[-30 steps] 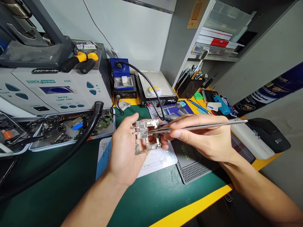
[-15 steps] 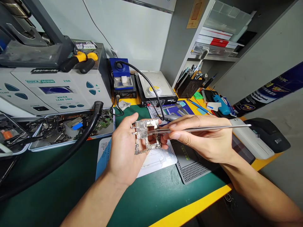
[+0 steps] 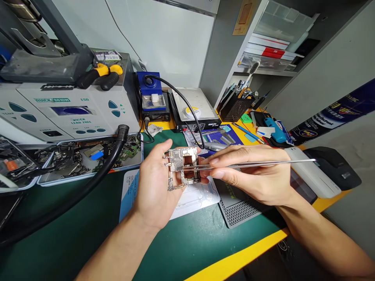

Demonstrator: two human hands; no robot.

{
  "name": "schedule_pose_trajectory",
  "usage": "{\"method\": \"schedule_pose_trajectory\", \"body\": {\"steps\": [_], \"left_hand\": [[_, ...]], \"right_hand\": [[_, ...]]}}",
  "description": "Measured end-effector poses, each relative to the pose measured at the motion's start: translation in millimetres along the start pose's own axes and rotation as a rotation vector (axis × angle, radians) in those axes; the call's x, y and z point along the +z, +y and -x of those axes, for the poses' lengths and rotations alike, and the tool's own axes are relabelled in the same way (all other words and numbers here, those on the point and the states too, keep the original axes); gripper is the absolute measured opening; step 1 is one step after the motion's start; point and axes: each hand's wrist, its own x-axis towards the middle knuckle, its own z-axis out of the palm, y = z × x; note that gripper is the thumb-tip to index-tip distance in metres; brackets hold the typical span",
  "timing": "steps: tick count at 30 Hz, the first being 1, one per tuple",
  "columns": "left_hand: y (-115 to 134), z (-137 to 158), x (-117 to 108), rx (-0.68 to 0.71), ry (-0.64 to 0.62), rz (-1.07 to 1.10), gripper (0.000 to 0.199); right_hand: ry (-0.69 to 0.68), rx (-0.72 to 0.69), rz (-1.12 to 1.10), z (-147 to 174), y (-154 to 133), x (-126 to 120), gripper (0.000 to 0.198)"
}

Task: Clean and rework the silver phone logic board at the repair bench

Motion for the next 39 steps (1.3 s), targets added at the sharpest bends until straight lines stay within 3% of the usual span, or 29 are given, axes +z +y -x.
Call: {"method": "schedule_pose_trajectory", "body": {"steps": [14, 39], "left_hand": [[0.0, -0.7, 0.7, -0.002, 0.009, 0.048, 0.042], [0.9, -0.8, 2.0, -0.021, -0.011, 0.087, 0.040]], "right_hand": [[-0.029, -0.016, 0.030, 1.2, 0.0, 0.4, 0.030], [-0.053, -0.104, 0.134, -2.8, -5.3, 0.4, 0.027]]}}
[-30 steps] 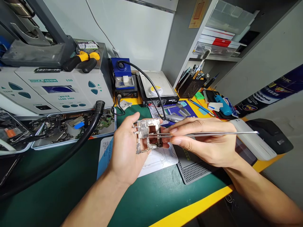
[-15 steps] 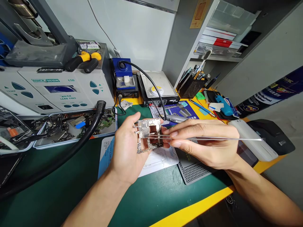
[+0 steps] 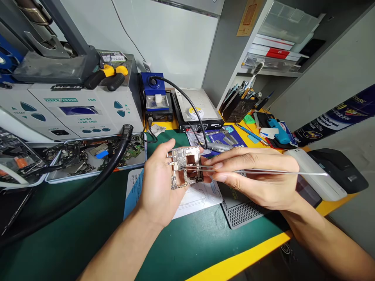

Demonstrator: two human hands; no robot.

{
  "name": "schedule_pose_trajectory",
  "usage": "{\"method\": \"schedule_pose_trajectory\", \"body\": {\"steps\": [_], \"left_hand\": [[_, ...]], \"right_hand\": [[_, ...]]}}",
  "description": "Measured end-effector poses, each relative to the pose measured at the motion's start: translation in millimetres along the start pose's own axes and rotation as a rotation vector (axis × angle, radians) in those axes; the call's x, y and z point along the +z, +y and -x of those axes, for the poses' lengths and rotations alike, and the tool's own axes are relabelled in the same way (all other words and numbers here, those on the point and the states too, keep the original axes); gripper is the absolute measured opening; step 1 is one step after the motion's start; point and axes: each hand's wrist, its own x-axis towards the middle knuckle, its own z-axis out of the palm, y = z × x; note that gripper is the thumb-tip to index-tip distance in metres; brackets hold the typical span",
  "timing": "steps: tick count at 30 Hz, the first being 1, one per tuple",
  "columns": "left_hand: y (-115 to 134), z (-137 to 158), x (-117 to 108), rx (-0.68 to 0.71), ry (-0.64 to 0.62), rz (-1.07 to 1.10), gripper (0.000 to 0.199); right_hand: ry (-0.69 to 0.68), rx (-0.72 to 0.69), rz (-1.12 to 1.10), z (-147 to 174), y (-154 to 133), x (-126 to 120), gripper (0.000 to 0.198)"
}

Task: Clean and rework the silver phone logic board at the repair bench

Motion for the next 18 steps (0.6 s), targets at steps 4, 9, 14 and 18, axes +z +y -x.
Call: {"method": "schedule_pose_trajectory", "body": {"steps": [4, 9, 14, 18], "left_hand": [[0.3, -0.7, 0.0, 0.001, -0.001, 0.011, 0.039], [0.6, -0.5, 1.0, 0.005, 0.009, 0.024, 0.038], [0.8, 0.2, 0.7, 0.004, 0.021, 0.018, 0.039], [0.9, 0.0, -0.1, -0.004, 0.025, 0.021, 0.038]], "right_hand": [[-0.006, -0.003, 0.031, 0.2, 0.7, -0.9, 0.028], [-0.073, -0.028, 0.035, 0.8, 1.7, -3.4, 0.028], [-0.049, -0.029, 0.045, 0.1, 0.8, -3.0, 0.026], [-0.007, 0.000, 0.014, 0.7, 1.1, -2.8, 0.027]]}}
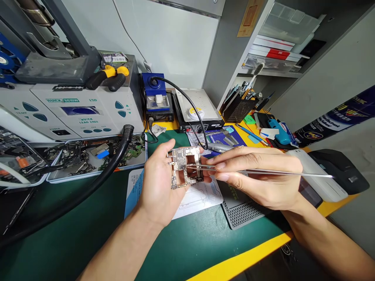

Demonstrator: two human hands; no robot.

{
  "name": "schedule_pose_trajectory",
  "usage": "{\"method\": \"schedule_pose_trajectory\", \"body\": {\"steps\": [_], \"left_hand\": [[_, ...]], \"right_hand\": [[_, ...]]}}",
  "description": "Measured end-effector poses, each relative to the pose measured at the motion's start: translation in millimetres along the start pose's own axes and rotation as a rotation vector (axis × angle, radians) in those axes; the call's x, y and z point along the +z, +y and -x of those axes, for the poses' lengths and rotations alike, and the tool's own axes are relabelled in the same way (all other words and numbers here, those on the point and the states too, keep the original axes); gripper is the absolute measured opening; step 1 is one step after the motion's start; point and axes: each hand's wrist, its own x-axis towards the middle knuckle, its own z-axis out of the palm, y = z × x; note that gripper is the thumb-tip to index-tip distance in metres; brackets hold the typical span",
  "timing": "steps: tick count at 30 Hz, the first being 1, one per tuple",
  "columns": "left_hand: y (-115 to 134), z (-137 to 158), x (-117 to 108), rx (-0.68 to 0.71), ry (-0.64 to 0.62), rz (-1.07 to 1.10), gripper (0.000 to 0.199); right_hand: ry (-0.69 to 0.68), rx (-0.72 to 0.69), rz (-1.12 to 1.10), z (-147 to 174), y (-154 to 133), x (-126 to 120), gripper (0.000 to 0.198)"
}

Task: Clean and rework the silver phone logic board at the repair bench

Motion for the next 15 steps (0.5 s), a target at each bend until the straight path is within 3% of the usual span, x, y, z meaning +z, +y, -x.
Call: {"method": "schedule_pose_trajectory", "body": {"steps": [15], "left_hand": [[-0.8, -1.4, -2.0, 0.005, -0.031, 0.006, 0.038]], "right_hand": [[-0.054, -0.021, 0.021, -2.6, -1.4, -1.2, 0.026]]}}
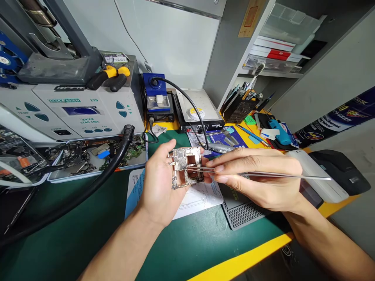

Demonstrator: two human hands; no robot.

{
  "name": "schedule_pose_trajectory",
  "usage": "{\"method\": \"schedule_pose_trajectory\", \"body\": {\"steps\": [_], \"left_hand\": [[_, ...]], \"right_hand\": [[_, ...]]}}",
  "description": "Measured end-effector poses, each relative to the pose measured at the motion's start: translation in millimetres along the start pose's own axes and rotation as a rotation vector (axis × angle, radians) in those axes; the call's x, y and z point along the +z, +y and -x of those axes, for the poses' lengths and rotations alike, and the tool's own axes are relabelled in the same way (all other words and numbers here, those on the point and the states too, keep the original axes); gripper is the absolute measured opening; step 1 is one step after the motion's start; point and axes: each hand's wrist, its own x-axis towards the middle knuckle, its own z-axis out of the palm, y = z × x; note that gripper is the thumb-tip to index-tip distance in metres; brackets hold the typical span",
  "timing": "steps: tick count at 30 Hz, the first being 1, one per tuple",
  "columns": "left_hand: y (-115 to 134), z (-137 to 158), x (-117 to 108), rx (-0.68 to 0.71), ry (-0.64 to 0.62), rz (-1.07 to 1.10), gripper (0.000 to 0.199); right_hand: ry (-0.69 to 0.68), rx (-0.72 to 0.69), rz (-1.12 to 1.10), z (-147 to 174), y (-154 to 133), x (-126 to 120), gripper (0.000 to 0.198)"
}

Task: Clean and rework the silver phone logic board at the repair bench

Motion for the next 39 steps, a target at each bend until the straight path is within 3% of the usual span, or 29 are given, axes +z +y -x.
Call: {"method": "schedule_pose_trajectory", "body": {"steps": [25, 39], "left_hand": [[1.5, 1.0, 3.6, 0.000, 0.027, 0.023, 0.043], [1.0, -1.4, 0.2, -0.008, -0.023, 0.040, 0.044]], "right_hand": [[0.006, -0.069, 0.047, 3.5, 3.1, -1.6, 0.021], [-0.041, -0.064, 0.052, 3.3, 2.4, -2.6, 0.022]]}}
